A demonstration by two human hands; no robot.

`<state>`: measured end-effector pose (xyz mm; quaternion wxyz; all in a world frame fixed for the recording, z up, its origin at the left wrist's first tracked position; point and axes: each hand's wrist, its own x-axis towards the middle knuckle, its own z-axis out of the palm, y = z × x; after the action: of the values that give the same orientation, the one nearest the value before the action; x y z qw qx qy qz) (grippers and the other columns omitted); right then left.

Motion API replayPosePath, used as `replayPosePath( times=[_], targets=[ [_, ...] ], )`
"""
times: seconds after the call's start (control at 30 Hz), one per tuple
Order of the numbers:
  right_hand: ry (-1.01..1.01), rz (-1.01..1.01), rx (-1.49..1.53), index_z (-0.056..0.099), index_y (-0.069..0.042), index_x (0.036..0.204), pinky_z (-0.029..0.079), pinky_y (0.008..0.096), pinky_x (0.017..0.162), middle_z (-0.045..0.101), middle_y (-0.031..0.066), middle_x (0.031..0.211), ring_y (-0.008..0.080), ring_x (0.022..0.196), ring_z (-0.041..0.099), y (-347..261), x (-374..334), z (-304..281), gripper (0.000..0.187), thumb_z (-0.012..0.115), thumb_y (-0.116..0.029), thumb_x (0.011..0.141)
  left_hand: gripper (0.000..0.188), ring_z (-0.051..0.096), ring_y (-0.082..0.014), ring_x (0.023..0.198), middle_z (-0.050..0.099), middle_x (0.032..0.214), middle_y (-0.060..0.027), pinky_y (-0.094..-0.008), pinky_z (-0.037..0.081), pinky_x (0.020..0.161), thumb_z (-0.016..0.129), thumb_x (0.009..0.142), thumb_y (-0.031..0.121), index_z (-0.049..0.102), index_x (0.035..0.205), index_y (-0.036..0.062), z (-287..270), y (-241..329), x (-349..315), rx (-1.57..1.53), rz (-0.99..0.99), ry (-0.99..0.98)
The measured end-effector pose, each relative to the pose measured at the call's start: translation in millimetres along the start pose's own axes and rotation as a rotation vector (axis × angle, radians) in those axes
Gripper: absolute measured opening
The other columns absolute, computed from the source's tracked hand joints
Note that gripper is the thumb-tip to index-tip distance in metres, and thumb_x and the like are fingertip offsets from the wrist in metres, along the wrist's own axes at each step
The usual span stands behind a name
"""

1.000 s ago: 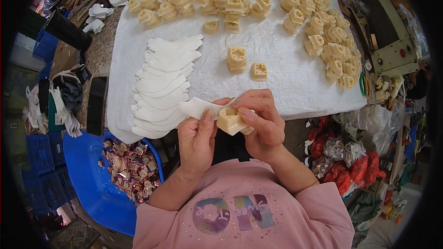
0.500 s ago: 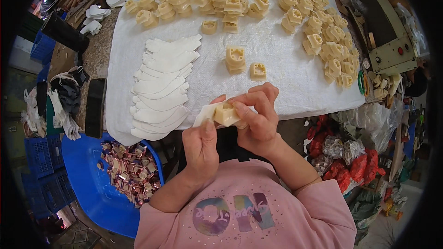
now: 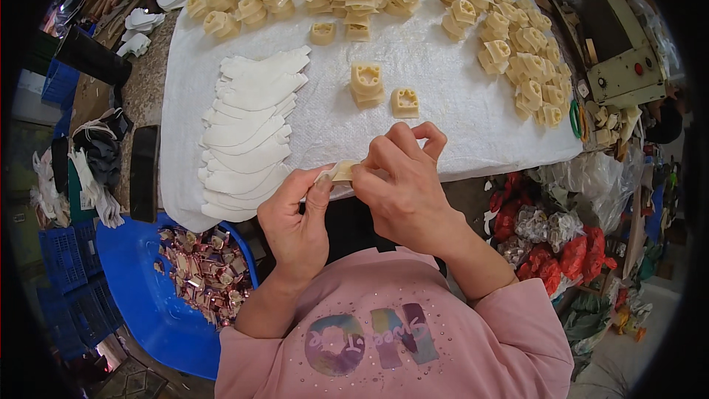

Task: Manually assembling molded shoe components by peeling adhesive backing and sticking parts together.

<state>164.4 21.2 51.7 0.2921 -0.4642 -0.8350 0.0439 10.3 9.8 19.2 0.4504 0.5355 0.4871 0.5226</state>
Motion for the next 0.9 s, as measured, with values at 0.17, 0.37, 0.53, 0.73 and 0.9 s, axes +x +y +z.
replayPosePath(
  times=[0.17, 0.37, 0.53, 0.73, 0.9],
  targets=[
    [-0.042, 0.023, 0.065, 0.053, -0.012, 0.069, 0.023, 0.0418, 0.074, 0.04, 0.0043, 0.075, 0.0232, 0.08, 0.043, 9, -3, 5, 0.019, 0.063, 0.001, 0.06, 0.016, 0.049, -0.0122, 0.061, 0.059, 0.077, -0.0083, -0.0241, 0.04, 0.055, 0.055, 0.09, 0.007, 0.063, 0.098, -0.0046, 3, -1, -1, 0.252, 0.166, -0.061],
    [0.096, 0.044, 0.304, 0.056, -0.009, 0.076, 0.025, 0.0393, 0.075, 0.044, 0.0054, 0.076, 0.0233, 0.078, 0.043, 21, -11, 21, 0.022, 0.061, 0.005, 0.06, 0.019, 0.052, -0.0148, 0.07, 0.057, 0.083, -0.0095, -0.0256, 0.042, 0.06, 0.057, 0.089, 0.006, 0.064, 0.106, 0.0002, -4, -1, 3, 0.14, 0.188, -0.113],
    [0.107, 0.058, 0.615, 0.057, -0.008, 0.083, 0.029, 0.0361, 0.074, 0.045, 0.0064, 0.077, 0.0242, 0.077, 0.044, 23, -12, 20, 0.027, 0.06, 0.007, 0.061, 0.022, 0.05, -0.013, 0.068, 0.057, 0.082, -0.0068, -0.0239, 0.041, 0.059, 0.064, 0.085, 0.01, 0.065, 0.106, 0.0025, -8, -25, 10, -0.085, 0.188, -0.176],
    [-0.01, 0.091, 0.73, 0.056, -0.006, 0.082, 0.03, 0.0349, 0.073, 0.043, 0.007, 0.076, 0.0255, 0.076, 0.043, 26, -14, 17, 0.027, 0.056, 0.008, 0.059, 0.013, 0.046, -0.0145, 0.061, 0.053, 0.069, -0.0049, -0.025, 0.037, 0.052, 0.067, 0.083, 0.012, 0.063, 0.088, 0.0005, 1, -19, 11, 0.061, 0.354, -0.157],
    [-0.128, 0.009, 0.643, 0.055, -0.007, 0.08, 0.029, 0.0344, 0.073, 0.042, 0.0063, 0.075, 0.0244, 0.077, 0.042, 25, -13, 16, 0.027, 0.053, 0.009, 0.058, 0.018, 0.041, -0.017, 0.052, 0.047, 0.06, -0.0057, -0.0285, 0.032, 0.045, 0.066, 0.083, 0.012, 0.055, 0.074, 0.0013, 6, -19, 11, 0.165, 0.484, -0.136]
  ],
)
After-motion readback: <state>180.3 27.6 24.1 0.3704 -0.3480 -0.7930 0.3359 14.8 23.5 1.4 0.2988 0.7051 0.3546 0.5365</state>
